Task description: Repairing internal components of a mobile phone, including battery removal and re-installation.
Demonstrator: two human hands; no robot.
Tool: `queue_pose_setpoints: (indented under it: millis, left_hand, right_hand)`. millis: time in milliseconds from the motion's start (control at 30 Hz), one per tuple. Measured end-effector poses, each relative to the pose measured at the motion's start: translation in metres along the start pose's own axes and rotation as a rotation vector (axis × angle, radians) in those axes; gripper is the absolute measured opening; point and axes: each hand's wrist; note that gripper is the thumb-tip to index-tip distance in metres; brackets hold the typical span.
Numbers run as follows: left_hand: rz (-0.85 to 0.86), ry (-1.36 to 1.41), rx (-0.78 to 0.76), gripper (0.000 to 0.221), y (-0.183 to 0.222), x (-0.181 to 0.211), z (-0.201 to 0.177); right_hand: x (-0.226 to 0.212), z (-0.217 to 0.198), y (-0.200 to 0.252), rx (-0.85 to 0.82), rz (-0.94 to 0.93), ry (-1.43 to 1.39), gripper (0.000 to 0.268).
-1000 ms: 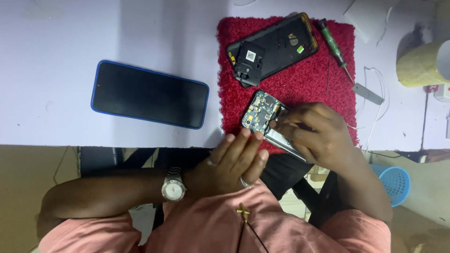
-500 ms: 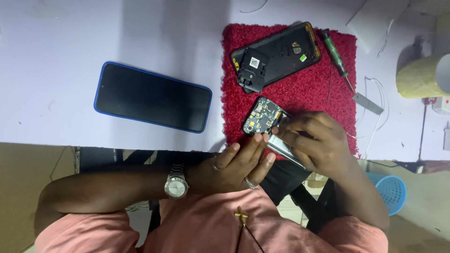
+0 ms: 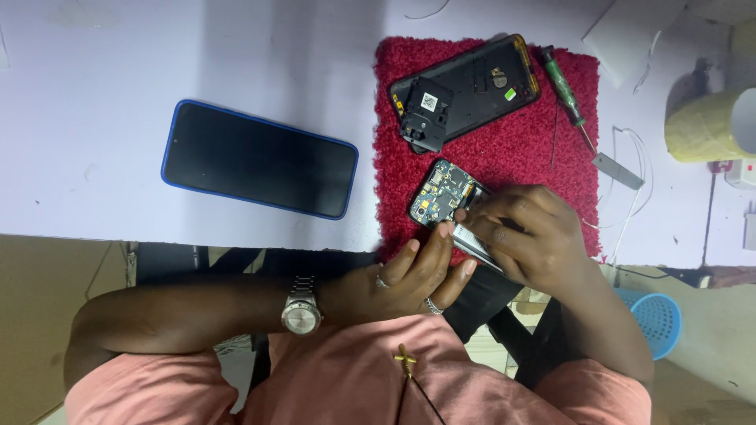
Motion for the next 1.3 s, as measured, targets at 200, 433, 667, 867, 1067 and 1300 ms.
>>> queue_pose_setpoints:
  millis: [200, 433, 667, 867, 1067, 1300]
  left_hand:
    - [0.023, 0.034, 0.001, 0.042, -0.002, -0.004, -0.003]
    - [0.029, 0.047, -0.001, 0.038, -0.001, -0.003, -0.003]
    - [0.041, 0.01, -0.007, 0.038, 0.0, -0.002, -0.002]
    - [0.037, -0.021, 0.008, 0.039, 0.0, 0.0, 0.001]
    - [0.0, -0.058, 0.03, 0.039, 0.005, 0.008, 0.008]
    - [-0.024, -0.054, 0.036, 0.042, 0.009, 0.013, 0.012]
  right_hand:
    - [-0.001, 0.002, 0.0, 0.004, -0.016, 0.038, 0.032]
    - [-0.004, 0.0, -0.007, 0.019, -0.023, 0.042, 0.034]
    - [-0.005, -0.002, -0.006, -0.038, -0.087, 0.135, 0.038]
    - [-0.007, -0.005, -0.008, -0.087, -0.14, 0.191, 0.046]
    - [0.001, 0.002, 0.0, -0.04, -0.101, 0.097, 0.043]
    - [0.003, 0.004, 0.004, 0.003, -0.052, -0.007, 0.043]
Point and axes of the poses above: each hand's wrist, its own y-axis away from the middle knuckle, its own z-axis out of the palm, x = y × z, and after that the axes turned 3 degrees about y, right-handed
